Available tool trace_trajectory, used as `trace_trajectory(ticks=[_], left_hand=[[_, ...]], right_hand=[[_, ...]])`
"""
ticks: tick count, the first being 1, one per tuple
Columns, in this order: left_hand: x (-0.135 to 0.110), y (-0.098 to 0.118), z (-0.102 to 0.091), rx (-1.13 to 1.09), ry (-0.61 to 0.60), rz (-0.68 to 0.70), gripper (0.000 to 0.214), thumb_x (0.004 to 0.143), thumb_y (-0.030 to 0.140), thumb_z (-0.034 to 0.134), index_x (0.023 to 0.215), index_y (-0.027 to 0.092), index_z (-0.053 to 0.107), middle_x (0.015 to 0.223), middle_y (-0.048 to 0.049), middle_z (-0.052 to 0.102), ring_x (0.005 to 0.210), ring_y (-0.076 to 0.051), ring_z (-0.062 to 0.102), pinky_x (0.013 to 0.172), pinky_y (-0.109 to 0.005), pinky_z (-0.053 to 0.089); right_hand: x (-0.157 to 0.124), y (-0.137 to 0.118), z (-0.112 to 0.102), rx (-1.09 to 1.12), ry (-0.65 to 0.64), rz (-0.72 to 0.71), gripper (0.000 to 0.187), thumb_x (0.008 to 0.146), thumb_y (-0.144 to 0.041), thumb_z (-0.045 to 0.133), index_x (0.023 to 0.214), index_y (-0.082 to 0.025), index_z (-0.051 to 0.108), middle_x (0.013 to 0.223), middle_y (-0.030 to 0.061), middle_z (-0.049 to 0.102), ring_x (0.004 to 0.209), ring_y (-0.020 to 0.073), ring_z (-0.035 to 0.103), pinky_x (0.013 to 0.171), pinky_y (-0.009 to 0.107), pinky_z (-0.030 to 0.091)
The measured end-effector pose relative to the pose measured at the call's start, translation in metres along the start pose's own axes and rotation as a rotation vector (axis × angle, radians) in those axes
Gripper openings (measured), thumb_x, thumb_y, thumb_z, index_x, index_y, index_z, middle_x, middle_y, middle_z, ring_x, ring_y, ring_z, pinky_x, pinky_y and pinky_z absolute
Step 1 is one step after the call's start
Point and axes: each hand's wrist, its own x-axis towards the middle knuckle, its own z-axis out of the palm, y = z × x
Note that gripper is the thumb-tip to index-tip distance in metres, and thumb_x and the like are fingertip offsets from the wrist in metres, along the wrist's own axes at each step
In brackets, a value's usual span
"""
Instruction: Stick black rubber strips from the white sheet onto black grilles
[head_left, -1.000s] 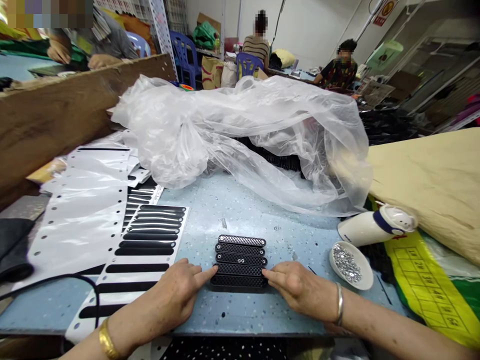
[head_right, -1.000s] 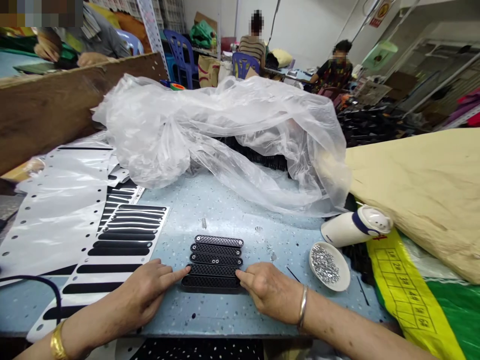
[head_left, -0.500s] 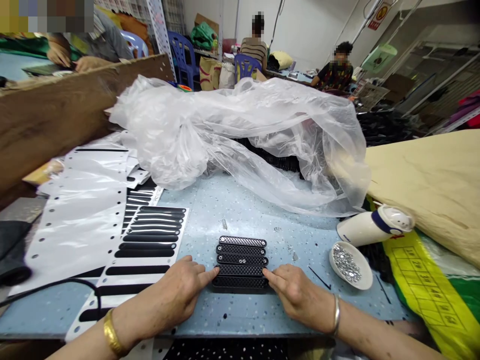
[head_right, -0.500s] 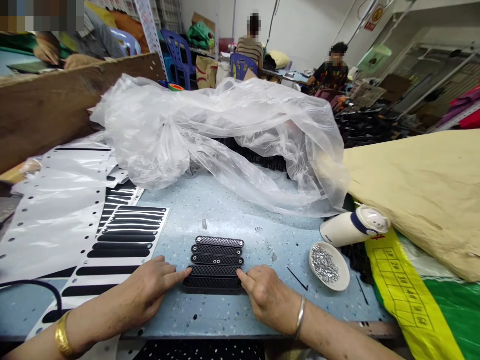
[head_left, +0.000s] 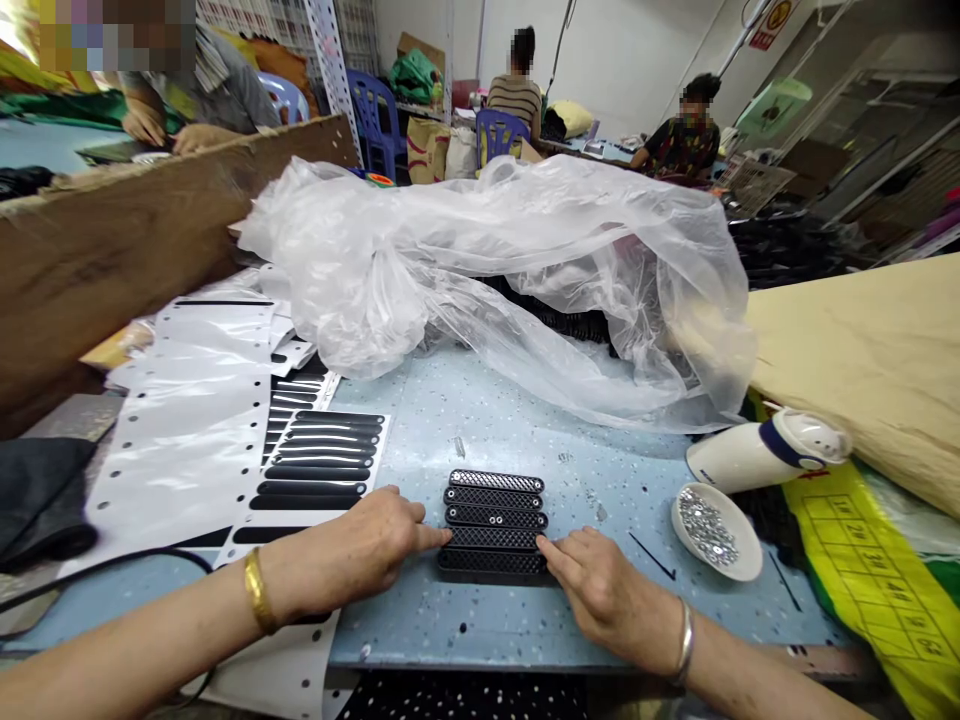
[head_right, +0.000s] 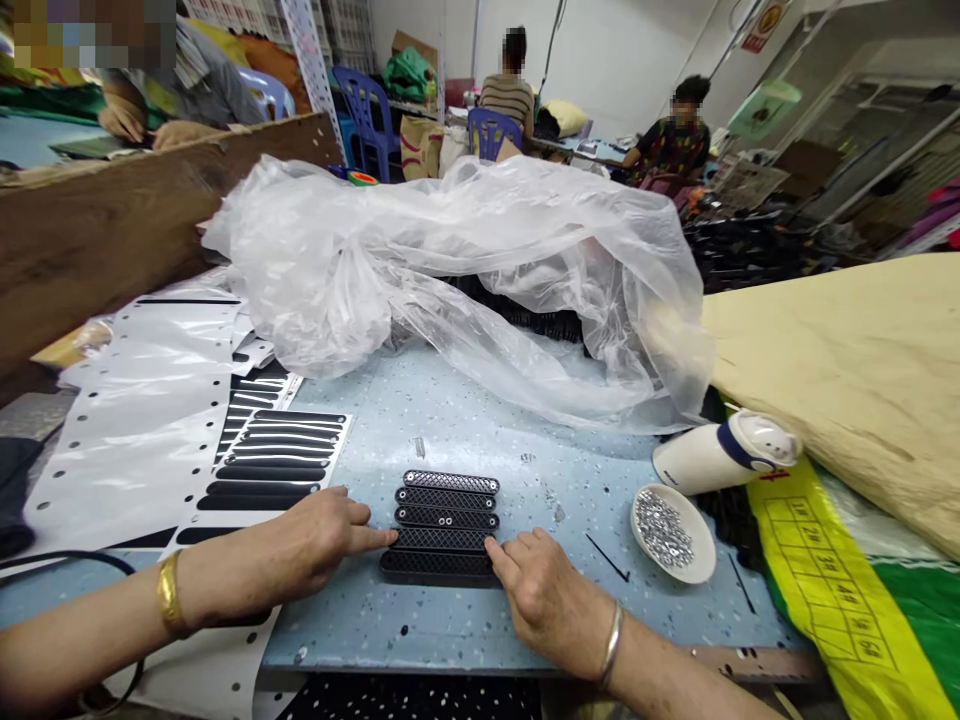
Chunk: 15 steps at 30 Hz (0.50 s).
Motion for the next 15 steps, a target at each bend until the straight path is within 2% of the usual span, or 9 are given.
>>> trace_trajectory(ticks=[5, 7, 11, 15], left_hand=[[0.003, -0.003, -0.002, -0.065, 0.058, 0.019, 0.072, 0.065, -0.008, 0.049, 0.126, 0.029, 0.059, 0.072, 0.0, 0.062, 0.062, -0.019, 0.057, 0.06, -0.03, 0.041], [0.005, -0.001, -0.002, -0.113, 0.056, -0.011, 0.063, 0.068, -0.006, 0.048, 0.118, 0.029, 0.063, 0.073, 0.0, 0.063, 0.063, -0.019, 0.058, 0.061, -0.03, 0.041], [0.011, 0.004, 0.003, -0.3, 0.094, -0.103, 0.03, 0.084, 0.006, 0.048, 0.096, 0.024, 0.069, 0.076, -0.001, 0.067, 0.066, -0.017, 0.061, 0.064, -0.029, 0.045], [0.016, 0.008, 0.02, -0.417, 0.175, -0.155, 0.024, 0.089, 0.016, 0.048, 0.092, 0.021, 0.071, 0.076, -0.0031, 0.07, 0.067, -0.016, 0.063, 0.066, -0.03, 0.046]], right_hand=[[-0.001, -0.001, 0.005, 0.007, 0.058, 0.009, 0.046, 0.084, 0.002, 0.038, 0.128, -0.003, 0.052, 0.08, 0.0109, 0.064, 0.069, 0.0219, 0.053, 0.06, 0.04, 0.048], [0.0, -0.002, 0.005, 0.008, 0.082, 0.011, 0.043, 0.086, 0.001, 0.039, 0.127, -0.003, 0.054, 0.078, 0.0101, 0.064, 0.067, 0.0214, 0.053, 0.059, 0.039, 0.048], [0.004, -0.004, 0.004, 0.011, 0.118, 0.02, 0.035, 0.091, -0.003, 0.04, 0.121, -0.005, 0.058, 0.075, 0.0093, 0.064, 0.065, 0.0204, 0.053, 0.058, 0.037, 0.047], [0.005, -0.005, 0.004, 0.002, 0.134, 0.024, 0.033, 0.091, -0.003, 0.041, 0.118, -0.005, 0.059, 0.073, 0.0092, 0.063, 0.065, 0.0204, 0.054, 0.058, 0.036, 0.047]])
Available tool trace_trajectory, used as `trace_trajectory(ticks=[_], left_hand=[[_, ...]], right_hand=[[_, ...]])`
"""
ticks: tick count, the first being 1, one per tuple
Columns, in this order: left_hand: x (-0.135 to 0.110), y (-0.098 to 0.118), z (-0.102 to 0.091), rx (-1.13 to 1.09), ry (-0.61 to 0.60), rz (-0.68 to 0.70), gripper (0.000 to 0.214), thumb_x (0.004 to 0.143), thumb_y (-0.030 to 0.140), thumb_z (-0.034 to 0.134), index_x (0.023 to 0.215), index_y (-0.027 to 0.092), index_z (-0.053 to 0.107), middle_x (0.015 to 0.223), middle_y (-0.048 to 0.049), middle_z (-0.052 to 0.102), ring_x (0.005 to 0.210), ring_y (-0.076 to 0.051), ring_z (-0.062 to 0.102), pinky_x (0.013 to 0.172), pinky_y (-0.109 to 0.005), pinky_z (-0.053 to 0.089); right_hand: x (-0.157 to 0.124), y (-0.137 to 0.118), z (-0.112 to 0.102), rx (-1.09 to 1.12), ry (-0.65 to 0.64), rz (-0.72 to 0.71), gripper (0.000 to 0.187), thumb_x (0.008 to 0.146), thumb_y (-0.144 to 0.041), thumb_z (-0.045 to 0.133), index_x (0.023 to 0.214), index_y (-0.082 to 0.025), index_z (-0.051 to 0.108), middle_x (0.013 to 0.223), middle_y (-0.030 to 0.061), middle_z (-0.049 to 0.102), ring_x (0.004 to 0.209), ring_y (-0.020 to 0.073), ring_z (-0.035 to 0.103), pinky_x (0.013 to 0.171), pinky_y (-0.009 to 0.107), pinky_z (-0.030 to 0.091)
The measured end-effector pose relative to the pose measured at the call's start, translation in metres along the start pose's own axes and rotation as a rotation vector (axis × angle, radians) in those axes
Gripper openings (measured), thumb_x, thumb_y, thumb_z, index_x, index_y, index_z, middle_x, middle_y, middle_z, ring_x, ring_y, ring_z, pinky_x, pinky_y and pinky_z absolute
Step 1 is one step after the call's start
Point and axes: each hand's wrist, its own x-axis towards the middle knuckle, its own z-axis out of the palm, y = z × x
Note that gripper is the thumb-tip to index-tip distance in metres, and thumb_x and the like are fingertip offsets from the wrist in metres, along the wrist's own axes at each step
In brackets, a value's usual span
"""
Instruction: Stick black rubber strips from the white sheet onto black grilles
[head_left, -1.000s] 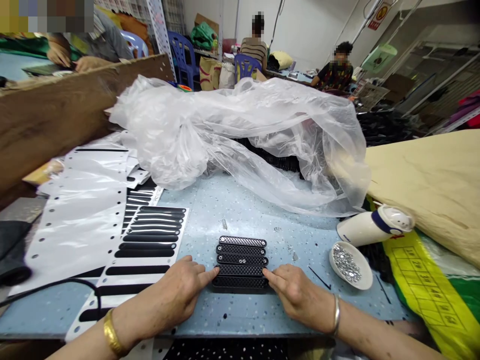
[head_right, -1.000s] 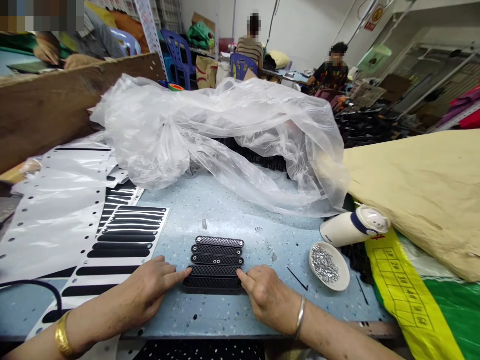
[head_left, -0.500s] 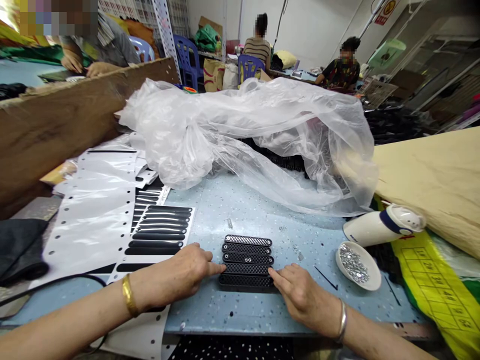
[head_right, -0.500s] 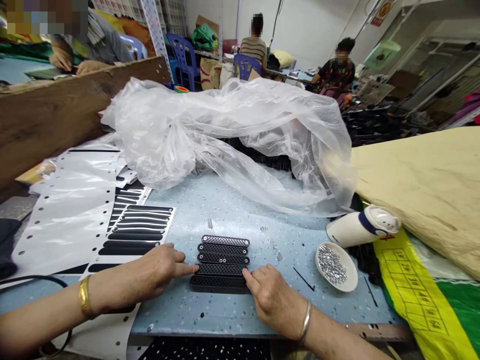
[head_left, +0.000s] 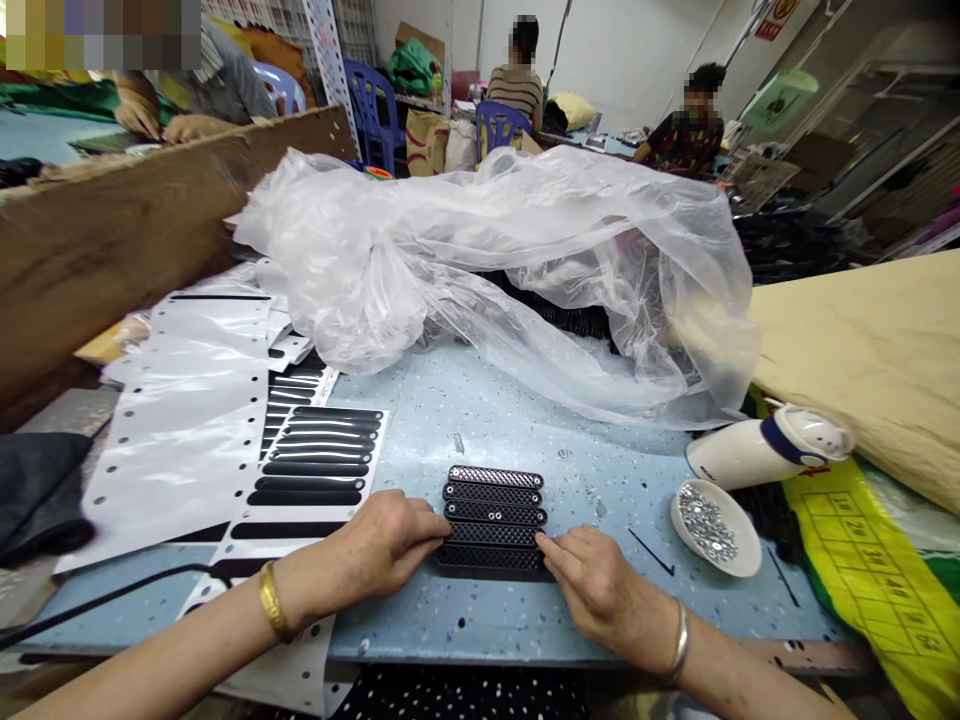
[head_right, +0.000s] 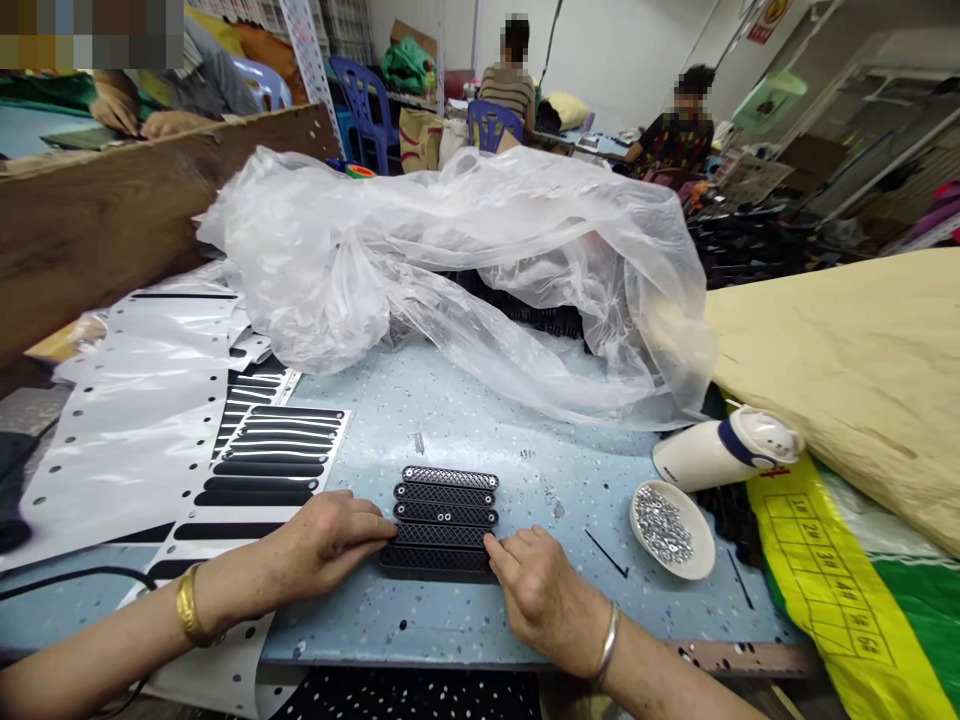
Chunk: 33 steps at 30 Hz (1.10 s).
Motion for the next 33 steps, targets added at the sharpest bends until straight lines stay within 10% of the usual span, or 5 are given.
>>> trace_trajectory(ticks=[8, 33], left_hand=[[0.005, -0.006, 0.032, -0.573, 0.186, -0.414, 0.015, 0.073, 0.019, 0.056, 0.074, 0.015, 0.07, 0.063, 0.0002, 0.066, 0.059, -0.013, 0.056, 0.057, -0.026, 0.042], [0.006, 0.001, 0.034, -0.831, 0.227, -0.619, 0.018, 0.072, 0.033, 0.062, 0.068, 0.018, 0.053, 0.049, 0.0067, 0.052, 0.036, -0.009, 0.052, 0.036, -0.02, 0.035]], right_hand=[[0.001, 0.0, 0.002, 0.005, 0.034, -0.005, 0.029, 0.092, -0.003, 0.042, 0.115, -0.006, 0.059, 0.071, 0.008, 0.063, 0.062, 0.0196, 0.052, 0.055, 0.034, 0.044], [-0.003, 0.004, 0.007, 0.022, 0.042, -0.018, 0.03, 0.093, -0.003, 0.043, 0.12, -0.005, 0.055, 0.073, 0.0081, 0.063, 0.063, 0.0195, 0.051, 0.056, 0.033, 0.042]])
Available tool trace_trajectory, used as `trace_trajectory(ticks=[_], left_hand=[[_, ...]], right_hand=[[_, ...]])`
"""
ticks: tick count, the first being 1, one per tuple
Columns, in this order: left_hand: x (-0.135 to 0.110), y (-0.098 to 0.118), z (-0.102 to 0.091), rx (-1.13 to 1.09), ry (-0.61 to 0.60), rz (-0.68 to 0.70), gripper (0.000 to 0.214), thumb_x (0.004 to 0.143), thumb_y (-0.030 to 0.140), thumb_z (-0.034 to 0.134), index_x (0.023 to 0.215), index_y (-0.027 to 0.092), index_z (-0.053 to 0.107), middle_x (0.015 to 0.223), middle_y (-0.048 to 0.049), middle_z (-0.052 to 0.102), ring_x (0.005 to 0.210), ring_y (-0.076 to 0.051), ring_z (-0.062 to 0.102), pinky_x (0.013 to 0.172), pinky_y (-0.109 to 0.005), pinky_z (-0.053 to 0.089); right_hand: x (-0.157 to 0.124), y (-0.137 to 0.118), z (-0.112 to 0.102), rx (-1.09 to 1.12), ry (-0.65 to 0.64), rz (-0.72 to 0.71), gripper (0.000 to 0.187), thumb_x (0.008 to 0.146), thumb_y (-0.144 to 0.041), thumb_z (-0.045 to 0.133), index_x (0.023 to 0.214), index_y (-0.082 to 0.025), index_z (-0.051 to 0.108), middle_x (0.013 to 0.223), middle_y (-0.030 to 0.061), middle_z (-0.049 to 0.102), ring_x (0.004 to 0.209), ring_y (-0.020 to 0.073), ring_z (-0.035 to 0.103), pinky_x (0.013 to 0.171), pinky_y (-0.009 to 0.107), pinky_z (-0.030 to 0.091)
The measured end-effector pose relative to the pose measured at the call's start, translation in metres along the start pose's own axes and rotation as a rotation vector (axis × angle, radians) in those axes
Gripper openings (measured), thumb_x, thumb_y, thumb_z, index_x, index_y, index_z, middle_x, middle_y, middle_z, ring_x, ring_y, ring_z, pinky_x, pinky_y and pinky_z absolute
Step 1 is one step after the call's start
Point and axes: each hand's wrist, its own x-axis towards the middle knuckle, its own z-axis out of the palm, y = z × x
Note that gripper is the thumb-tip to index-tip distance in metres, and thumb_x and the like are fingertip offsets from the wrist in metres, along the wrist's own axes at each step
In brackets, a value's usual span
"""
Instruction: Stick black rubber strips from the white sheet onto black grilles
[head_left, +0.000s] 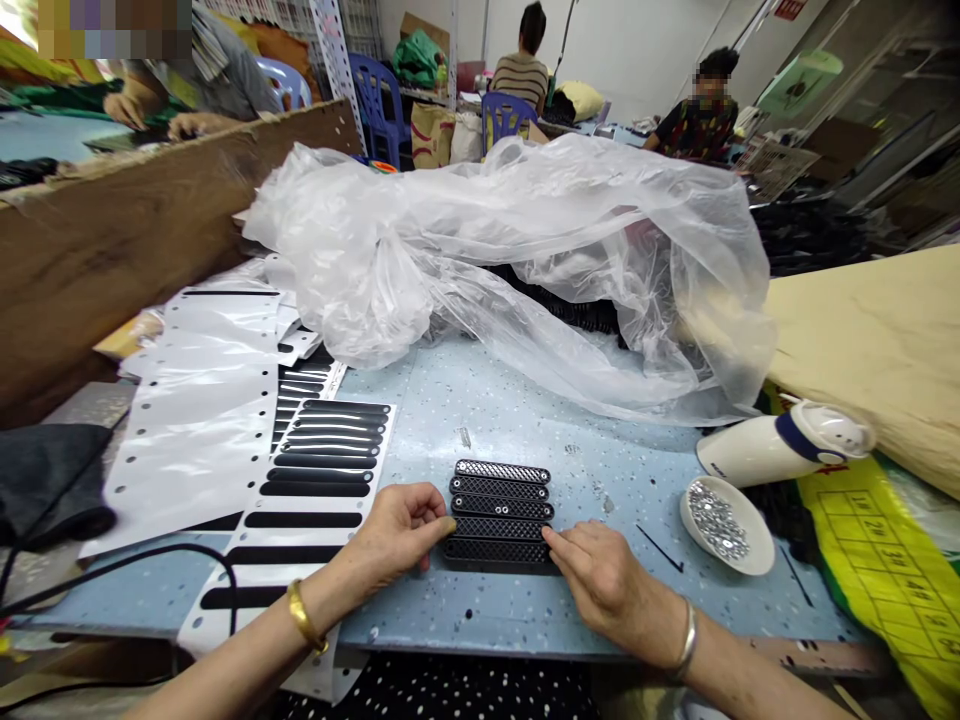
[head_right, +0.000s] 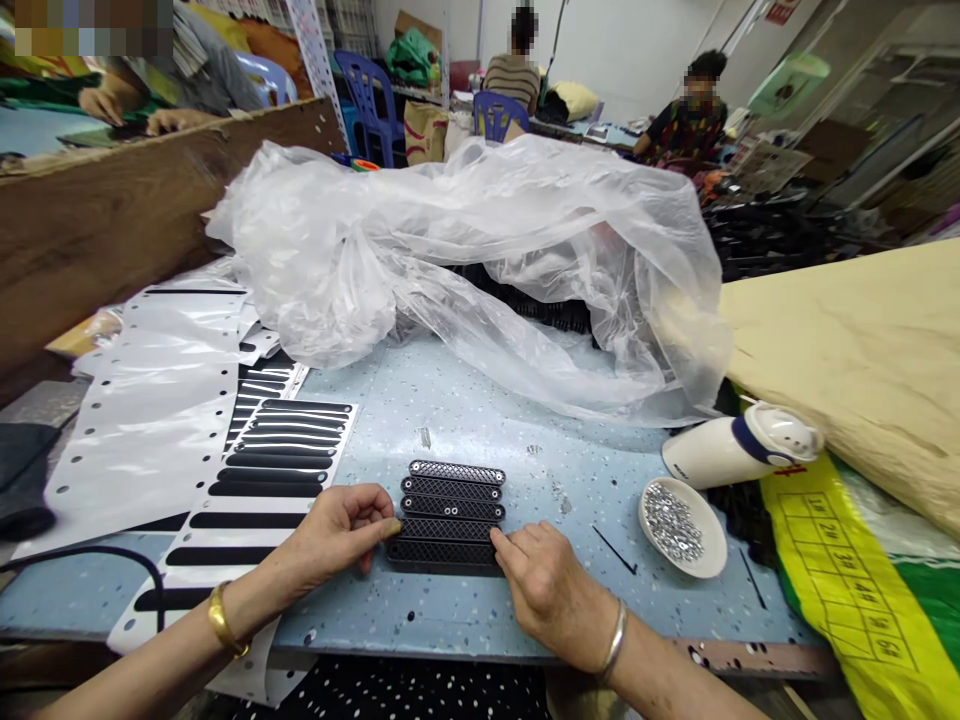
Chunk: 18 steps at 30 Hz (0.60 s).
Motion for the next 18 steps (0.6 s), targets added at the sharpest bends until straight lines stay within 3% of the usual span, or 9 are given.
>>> trace_trajectory(ticks=[10, 18], left_hand=[[0.006, 0.005, 0.0, -0.058, -0.014, -0.046, 0.016, 0.068, 0.031, 0.062, 0.062, 0.017, 0.056, 0.047, 0.0061, 0.054, 0.034, -0.007, 0.051, 0.036, -0.018, 0.034], [0.013, 0.014, -0.006, -0.091, -0.109, -0.12, 0.015, 0.062, 0.027, 0.066, 0.057, 0.014, 0.06, 0.047, 0.0022, 0.062, 0.032, -0.009, 0.054, 0.032, -0.016, 0.025]], right_hand=[[0.001, 0.0, -0.003, 0.008, 0.006, -0.003, 0.032, 0.092, -0.002, 0.044, 0.122, -0.005, 0.054, 0.072, 0.0078, 0.062, 0.063, 0.0199, 0.05, 0.056, 0.034, 0.04], [0.001, 0.002, -0.002, 0.009, -0.001, -0.006, 0.03, 0.092, -0.002, 0.042, 0.118, -0.005, 0.056, 0.072, 0.0077, 0.063, 0.063, 0.0198, 0.052, 0.056, 0.034, 0.039]])
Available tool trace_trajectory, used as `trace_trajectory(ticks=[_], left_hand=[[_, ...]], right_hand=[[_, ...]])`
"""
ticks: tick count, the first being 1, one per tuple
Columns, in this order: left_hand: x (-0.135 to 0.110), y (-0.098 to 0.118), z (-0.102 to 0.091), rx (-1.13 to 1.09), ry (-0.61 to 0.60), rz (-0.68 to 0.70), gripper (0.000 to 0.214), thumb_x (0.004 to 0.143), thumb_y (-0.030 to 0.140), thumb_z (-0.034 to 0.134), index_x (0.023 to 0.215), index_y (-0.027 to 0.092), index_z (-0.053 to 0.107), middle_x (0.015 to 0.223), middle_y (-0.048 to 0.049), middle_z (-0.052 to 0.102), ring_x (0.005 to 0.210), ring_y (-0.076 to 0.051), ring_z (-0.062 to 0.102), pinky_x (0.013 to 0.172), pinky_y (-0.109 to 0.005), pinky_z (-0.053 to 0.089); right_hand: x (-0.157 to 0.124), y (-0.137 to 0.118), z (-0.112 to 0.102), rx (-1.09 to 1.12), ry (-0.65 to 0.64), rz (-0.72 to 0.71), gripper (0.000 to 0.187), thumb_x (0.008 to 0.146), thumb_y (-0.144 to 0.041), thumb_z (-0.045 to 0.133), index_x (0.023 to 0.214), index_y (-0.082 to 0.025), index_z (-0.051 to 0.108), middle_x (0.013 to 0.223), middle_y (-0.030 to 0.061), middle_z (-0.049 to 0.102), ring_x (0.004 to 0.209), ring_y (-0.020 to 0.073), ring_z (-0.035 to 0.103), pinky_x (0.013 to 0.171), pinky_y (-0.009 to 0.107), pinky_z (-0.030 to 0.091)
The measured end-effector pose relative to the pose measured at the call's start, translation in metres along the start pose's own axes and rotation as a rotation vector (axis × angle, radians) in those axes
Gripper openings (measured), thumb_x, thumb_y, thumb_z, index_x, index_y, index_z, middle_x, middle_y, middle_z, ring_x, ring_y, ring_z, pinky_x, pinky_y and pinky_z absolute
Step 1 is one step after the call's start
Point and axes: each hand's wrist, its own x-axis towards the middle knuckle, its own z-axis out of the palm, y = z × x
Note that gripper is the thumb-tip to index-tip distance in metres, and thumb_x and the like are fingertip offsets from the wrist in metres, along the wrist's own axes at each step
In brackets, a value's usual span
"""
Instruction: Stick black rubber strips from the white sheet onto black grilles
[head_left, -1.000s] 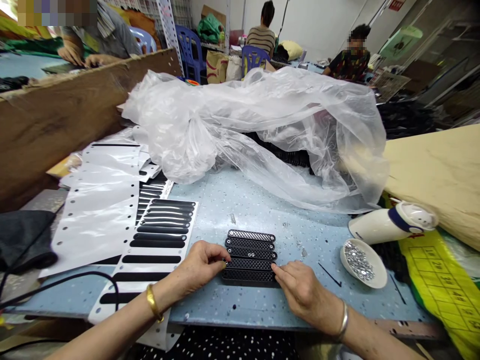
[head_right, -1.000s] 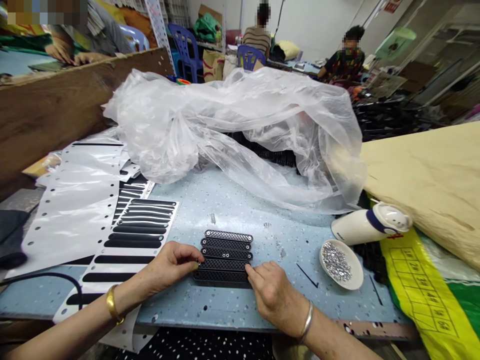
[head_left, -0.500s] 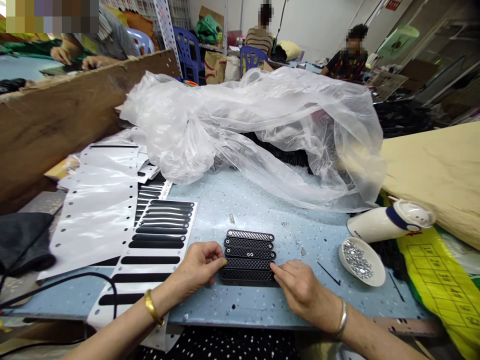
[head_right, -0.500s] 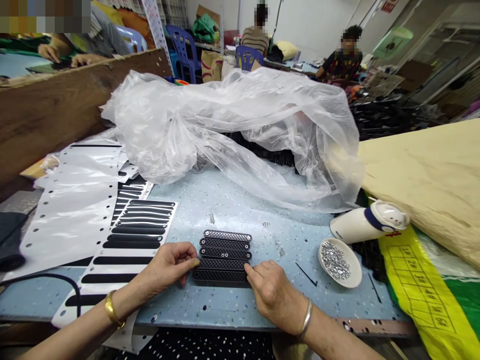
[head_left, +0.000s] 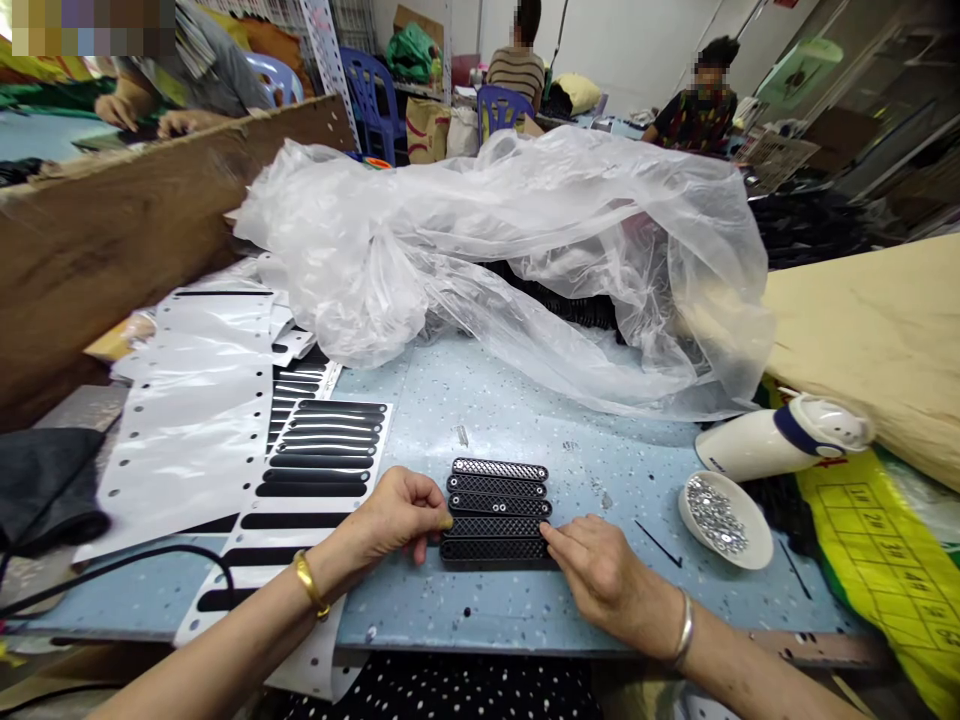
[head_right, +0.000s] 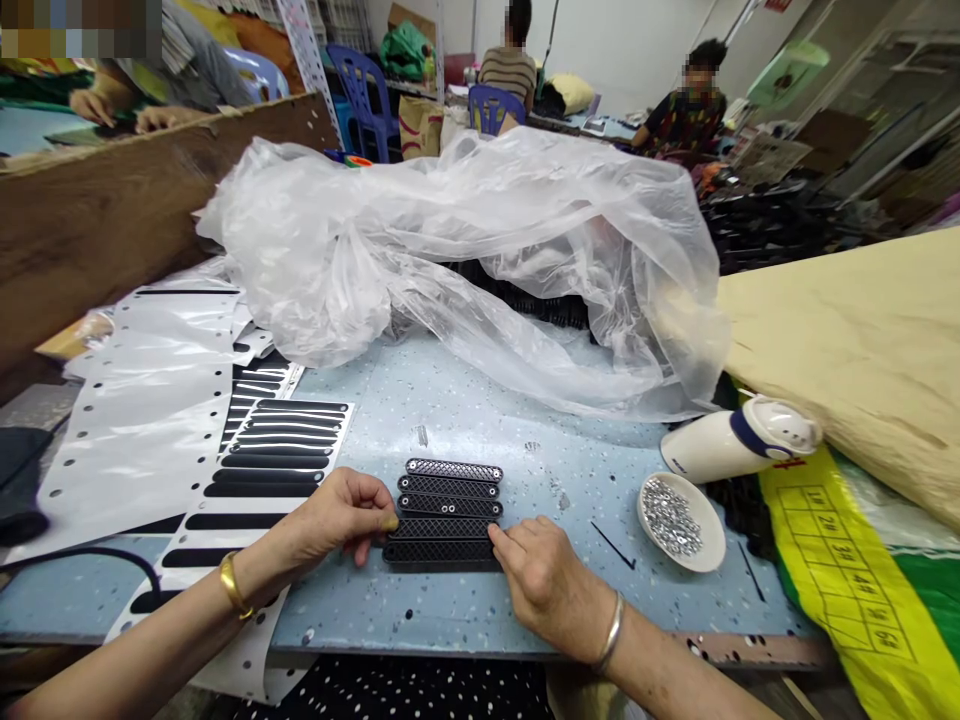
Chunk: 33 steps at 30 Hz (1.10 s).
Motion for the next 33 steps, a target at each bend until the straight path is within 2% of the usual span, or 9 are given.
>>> trace_trajectory(ticks=[9, 15, 22, 28, 33], left_hand=[[0.009, 0.001, -0.006, 0.001, -0.07, -0.017, 0.009, 0.058, 0.021, 0.067, 0.054, 0.015, 0.062, 0.044, 0.0028, 0.061, 0.03, -0.008, 0.05, 0.03, -0.017, 0.03], [0.008, 0.0, -0.004, 0.014, -0.049, 0.004, 0.009, 0.058, 0.022, 0.065, 0.053, 0.016, 0.061, 0.043, 0.004, 0.058, 0.032, -0.007, 0.048, 0.033, -0.018, 0.033], [0.006, 0.005, 0.0, 0.118, -0.033, 0.039, 0.005, 0.059, 0.018, 0.061, 0.056, 0.017, 0.057, 0.039, 0.0075, 0.049, 0.033, -0.007, 0.044, 0.035, -0.018, 0.031], [0.002, 0.007, 0.001, 0.21, -0.055, 0.074, 0.01, 0.063, 0.022, 0.056, 0.057, 0.016, 0.058, 0.044, 0.006, 0.049, 0.036, -0.007, 0.043, 0.038, -0.02, 0.034], [-0.003, 0.006, 0.002, 0.362, 0.026, 0.153, 0.008, 0.066, 0.019, 0.054, 0.06, 0.016, 0.059, 0.044, 0.0062, 0.047, 0.04, -0.009, 0.043, 0.041, -0.022, 0.033]], right_hand=[[0.001, -0.002, 0.0, -0.011, -0.002, 0.022, 0.028, 0.092, -0.002, 0.043, 0.116, -0.005, 0.058, 0.071, 0.0077, 0.063, 0.063, 0.0198, 0.052, 0.057, 0.035, 0.041], [0.002, -0.003, 0.0, -0.001, 0.028, 0.021, 0.029, 0.091, -0.001, 0.044, 0.116, -0.006, 0.058, 0.07, 0.0074, 0.062, 0.062, 0.0195, 0.051, 0.056, 0.034, 0.04], [0.002, -0.003, 0.002, -0.003, 0.053, 0.018, 0.029, 0.091, -0.001, 0.043, 0.116, -0.004, 0.058, 0.069, 0.0075, 0.062, 0.06, 0.0194, 0.049, 0.054, 0.034, 0.039], [0.002, -0.003, 0.003, 0.01, 0.062, 0.026, 0.028, 0.091, -0.002, 0.044, 0.114, -0.004, 0.059, 0.069, 0.0078, 0.062, 0.06, 0.0194, 0.05, 0.054, 0.033, 0.04], [0.001, -0.003, 0.003, 0.001, 0.076, 0.02, 0.027, 0.091, -0.003, 0.043, 0.111, -0.005, 0.061, 0.069, 0.0079, 0.063, 0.061, 0.0194, 0.052, 0.055, 0.033, 0.041]])
